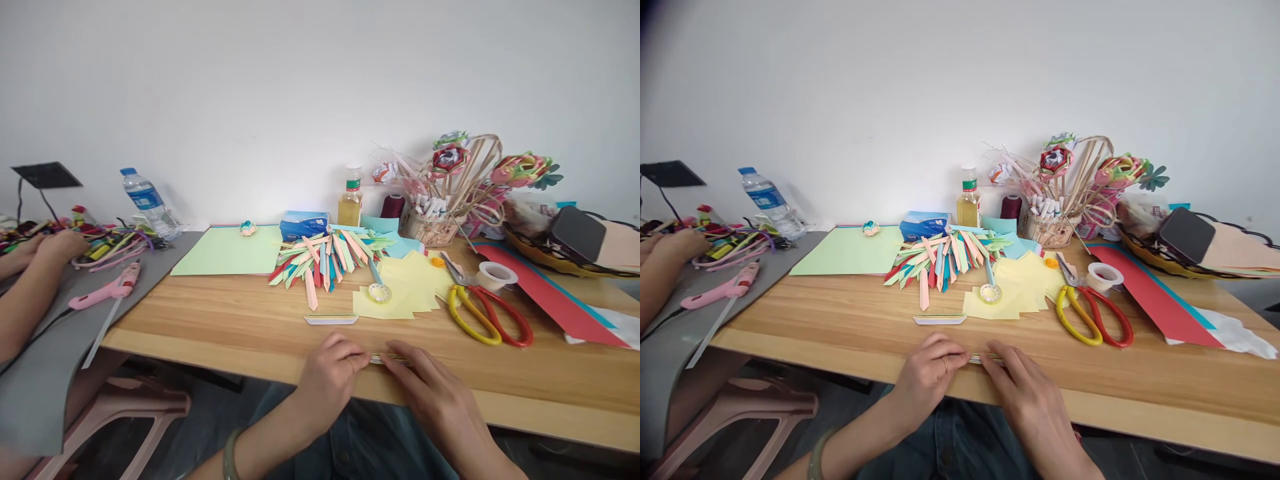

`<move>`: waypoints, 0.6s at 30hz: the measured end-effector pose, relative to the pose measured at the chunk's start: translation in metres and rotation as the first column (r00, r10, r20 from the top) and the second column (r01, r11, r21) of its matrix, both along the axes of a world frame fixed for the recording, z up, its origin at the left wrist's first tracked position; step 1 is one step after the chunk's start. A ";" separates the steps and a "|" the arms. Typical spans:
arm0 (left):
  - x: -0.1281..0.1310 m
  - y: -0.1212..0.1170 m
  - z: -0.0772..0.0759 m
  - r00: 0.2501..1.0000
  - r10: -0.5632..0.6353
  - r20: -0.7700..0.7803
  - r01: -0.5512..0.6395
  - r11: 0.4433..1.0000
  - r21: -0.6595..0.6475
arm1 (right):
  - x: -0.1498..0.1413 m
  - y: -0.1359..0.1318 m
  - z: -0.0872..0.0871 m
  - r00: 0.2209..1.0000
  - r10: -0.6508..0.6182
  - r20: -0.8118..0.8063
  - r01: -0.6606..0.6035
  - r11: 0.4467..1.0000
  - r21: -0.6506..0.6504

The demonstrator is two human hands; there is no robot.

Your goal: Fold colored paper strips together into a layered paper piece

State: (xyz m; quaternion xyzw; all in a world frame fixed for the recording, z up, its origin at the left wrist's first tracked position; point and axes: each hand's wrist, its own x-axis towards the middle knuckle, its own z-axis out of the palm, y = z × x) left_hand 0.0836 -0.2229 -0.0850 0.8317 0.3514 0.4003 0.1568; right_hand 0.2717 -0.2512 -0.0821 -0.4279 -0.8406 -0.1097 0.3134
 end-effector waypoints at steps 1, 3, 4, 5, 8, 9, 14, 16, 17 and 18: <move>0.000 0.000 0.001 1.000 0.003 0.003 -0.003 1.000 0.004 | 0.001 0.001 0.000 1.000 0.000 0.011 0.000 1.000 0.013; 0.001 0.001 0.002 1.000 0.010 0.000 -0.010 1.000 0.011 | 0.002 0.002 -0.001 1.000 0.022 0.015 -0.022 1.000 -0.004; 0.002 0.001 0.003 1.000 0.014 -0.003 -0.013 1.000 0.015 | 0.002 0.003 0.000 0.999 0.036 0.008 -0.036 0.999 -0.030; 0.002 0.002 0.003 1.000 0.019 -0.005 -0.019 1.000 0.019 | 0.002 0.004 0.000 0.999 0.044 -0.001 -0.044 0.997 -0.061; 0.002 0.001 0.003 0.999 0.030 -0.016 -0.029 0.999 0.045 | 0.001 0.005 0.001 0.999 0.041 -0.024 -0.044 0.991 -0.124; 0.002 0.001 0.003 0.999 0.031 -0.028 -0.029 0.998 0.058 | 0.000 0.005 0.002 0.999 0.038 -0.023 -0.041 0.990 -0.137; -0.002 -0.003 0.002 0.991 0.026 -0.128 -0.006 0.988 0.152 | -0.002 0.002 0.005 0.999 0.052 0.011 -0.050 0.990 -0.131; -0.003 -0.005 0.001 0.990 0.028 -0.138 -0.003 0.985 0.174 | -0.003 0.001 0.007 0.996 0.082 0.018 -0.079 0.991 -0.110; -0.003 -0.005 0.001 0.991 0.025 -0.132 -0.003 0.986 0.168 | -0.003 0.001 0.007 0.996 0.093 0.017 -0.090 0.990 -0.109; -0.003 -0.005 0.000 0.993 0.018 -0.119 -0.001 0.989 0.147 | -0.002 0.001 0.007 0.995 0.100 0.012 -0.098 0.989 -0.115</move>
